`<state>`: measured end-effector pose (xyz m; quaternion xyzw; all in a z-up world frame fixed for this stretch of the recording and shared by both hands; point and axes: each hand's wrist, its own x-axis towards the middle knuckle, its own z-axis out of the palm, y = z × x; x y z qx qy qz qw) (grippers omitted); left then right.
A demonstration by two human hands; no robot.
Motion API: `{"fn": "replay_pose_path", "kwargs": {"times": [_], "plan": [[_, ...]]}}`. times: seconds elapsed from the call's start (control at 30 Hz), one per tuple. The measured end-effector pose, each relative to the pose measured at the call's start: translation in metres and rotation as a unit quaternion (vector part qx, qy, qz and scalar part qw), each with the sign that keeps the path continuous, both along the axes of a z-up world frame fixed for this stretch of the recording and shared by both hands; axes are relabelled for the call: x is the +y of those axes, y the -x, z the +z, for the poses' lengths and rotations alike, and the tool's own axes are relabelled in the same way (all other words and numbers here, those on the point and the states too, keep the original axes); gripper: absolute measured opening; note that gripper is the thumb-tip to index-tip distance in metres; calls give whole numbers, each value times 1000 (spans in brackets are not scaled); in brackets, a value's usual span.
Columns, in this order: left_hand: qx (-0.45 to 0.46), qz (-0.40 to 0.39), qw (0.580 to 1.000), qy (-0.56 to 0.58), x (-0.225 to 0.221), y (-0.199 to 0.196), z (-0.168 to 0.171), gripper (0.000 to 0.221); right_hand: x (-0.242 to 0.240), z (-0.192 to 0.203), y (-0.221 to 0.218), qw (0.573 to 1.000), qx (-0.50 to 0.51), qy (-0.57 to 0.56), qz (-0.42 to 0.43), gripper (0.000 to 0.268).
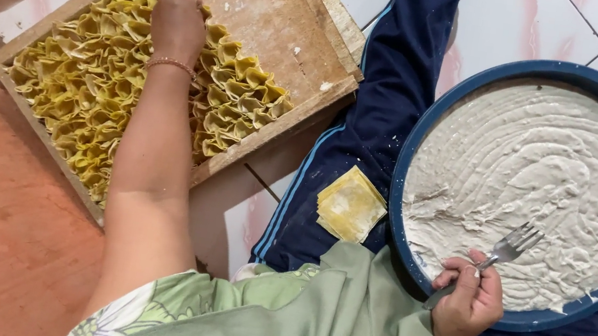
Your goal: A person manually fills and folds dumplings, placing them onto a wooden tray.
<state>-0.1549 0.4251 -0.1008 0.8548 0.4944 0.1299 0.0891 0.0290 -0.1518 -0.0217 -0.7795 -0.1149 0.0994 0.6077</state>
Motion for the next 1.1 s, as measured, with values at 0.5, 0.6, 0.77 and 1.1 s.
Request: {"fn": "replay_pose_path", "kwargs": {"times": [0.5, 0.6, 0.77, 1.1], "plan": [[47, -45, 985, -157, -38, -7, 44, 33, -1, 1, -1, 1000, 20, -13, -5, 25], [-86, -134, 971, -179, -99, -27, 92, 19, -3, -3, -3, 1000, 1, -27, 12, 25], [-239, -291, 926, -7, -210, -59, 113, 6, -6, -17, -8, 996, -40, -74, 11, 24], [-122, -538, 822, 143, -326, -52, 74, 18, -6, 7, -16, 997, -12, -24, 79, 30]]}}
